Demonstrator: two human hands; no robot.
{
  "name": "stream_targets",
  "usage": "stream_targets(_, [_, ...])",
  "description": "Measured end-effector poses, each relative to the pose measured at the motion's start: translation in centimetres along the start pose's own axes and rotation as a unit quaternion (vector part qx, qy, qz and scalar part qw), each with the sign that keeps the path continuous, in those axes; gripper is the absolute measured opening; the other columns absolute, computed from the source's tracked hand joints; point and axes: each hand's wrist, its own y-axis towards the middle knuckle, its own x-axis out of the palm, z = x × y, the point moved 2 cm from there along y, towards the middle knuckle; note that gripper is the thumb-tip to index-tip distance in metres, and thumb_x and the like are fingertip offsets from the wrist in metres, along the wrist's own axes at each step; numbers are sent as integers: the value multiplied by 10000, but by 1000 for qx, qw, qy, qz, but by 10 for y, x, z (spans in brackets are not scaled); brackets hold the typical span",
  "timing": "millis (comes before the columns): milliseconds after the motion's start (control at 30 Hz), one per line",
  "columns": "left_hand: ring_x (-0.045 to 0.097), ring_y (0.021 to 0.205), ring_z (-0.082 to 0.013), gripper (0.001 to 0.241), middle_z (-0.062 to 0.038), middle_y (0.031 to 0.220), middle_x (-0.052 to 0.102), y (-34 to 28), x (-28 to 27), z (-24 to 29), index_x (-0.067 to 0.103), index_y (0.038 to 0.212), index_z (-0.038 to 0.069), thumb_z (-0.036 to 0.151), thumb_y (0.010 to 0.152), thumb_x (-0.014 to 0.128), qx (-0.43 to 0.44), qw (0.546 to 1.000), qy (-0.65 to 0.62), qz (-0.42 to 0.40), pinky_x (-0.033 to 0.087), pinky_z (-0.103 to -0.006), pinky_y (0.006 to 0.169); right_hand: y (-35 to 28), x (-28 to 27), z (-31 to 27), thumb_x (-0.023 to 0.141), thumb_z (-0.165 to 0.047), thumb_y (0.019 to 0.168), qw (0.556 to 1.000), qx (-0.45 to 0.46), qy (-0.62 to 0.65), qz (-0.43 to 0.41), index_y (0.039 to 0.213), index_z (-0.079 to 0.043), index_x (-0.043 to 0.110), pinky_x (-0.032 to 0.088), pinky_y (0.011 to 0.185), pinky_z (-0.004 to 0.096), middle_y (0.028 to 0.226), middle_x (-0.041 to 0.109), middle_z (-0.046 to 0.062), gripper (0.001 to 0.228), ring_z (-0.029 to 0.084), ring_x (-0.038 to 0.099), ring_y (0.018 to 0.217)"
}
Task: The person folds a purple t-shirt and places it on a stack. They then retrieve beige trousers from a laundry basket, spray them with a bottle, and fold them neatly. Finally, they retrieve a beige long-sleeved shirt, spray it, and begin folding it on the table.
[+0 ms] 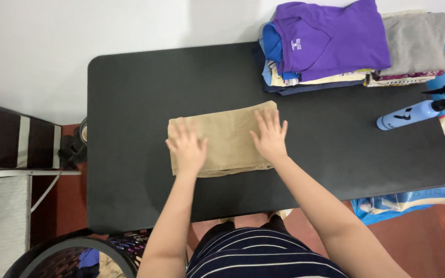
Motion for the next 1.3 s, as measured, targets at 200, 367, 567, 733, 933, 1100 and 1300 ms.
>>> stream_targets(200, [8, 1547, -485, 650, -136, 1722, 100, -18, 37, 5, 272, 1615, 346, 568, 1022, 418, -24, 997, 65, -41, 32, -846, 1052, 14, 33, 20, 247, -610, 1059, 992, -37, -96, -73, 1659, -312, 73, 25, 1268, 586, 1731, 56, -19, 692, 260, 16, 1589])
stream_targets(367, [31, 1542, -495, 653, -137, 1720, 109, -17, 46, 3, 290, 1603, 363, 588, 1004, 416, -21, 997, 77, -23, 51, -858, 1038, 20, 48, 34, 201, -689, 1025, 991, -32, -97, -86, 1654, -371, 72, 24, 1274, 555, 1736, 46, -27, 716, 208, 17, 1593])
stream_targets(567, [34, 1539, -501, 683, -132, 1720, 101, -15, 58, 2, 252, 1608, 384, 607, 984, 416, -16, 994, 103, -16, 56, -862, 1033, 29, 52, 50, 225, -750, 985, 993, -47, -48, -101, 1639, -433, 54, 37, 1273, 553, 1735, -6, -62, 747, 166, 21, 1590])
stream_targets(733, [40, 1537, -505, 696, -146, 1715, 114, -12, 55, 1, 251, 1611, 373, 604, 980, 432, -13, 993, 116, -25, 66, -859, 1038, -10, 51, 57, 383, -721, 987, 996, -10, -70, 46, 1604, -295, 323, 163, 1248, 594, 1716, 157, 117, 753, 296, 110, 1586])
stream_targets(933, [2, 1555, -477, 714, -114, 1726, 80, -7, 55, 0, 215, 1616, 390, 629, 970, 404, 12, 993, 118, -18, 40, -850, 1060, -18, 83, 117, 749, -657, 845, 954, 236, 184, 33, 1491, -95, 449, 556, 954, 520, 1345, 604, 195, 908, 377, 633, 1216])
stream_targets(1100, [119, 1562, -413, 610, -89, 1706, 203, -10, 47, 15, 341, 1593, 275, 451, 1020, 454, 50, 990, 126, -24, 144, -794, 1114, -20, 54, 127, 891, -217, 797, 785, 284, 549, -37, 1364, -16, 526, 566, 760, 629, 1163, 661, 243, 703, 458, 685, 1016])
stream_targets(1300, [141, 1572, -248, 570, -7, 1718, 135, -54, 63, 53, 215, 1624, 295, 327, 1063, 308, 180, 975, -15, -127, 128, -644, 1204, -24, -13, 20, 682, -4, 820, 775, 152, 613, -14, 1314, -21, 517, 587, 716, 463, 1088, 679, 233, 521, 352, 706, 908])
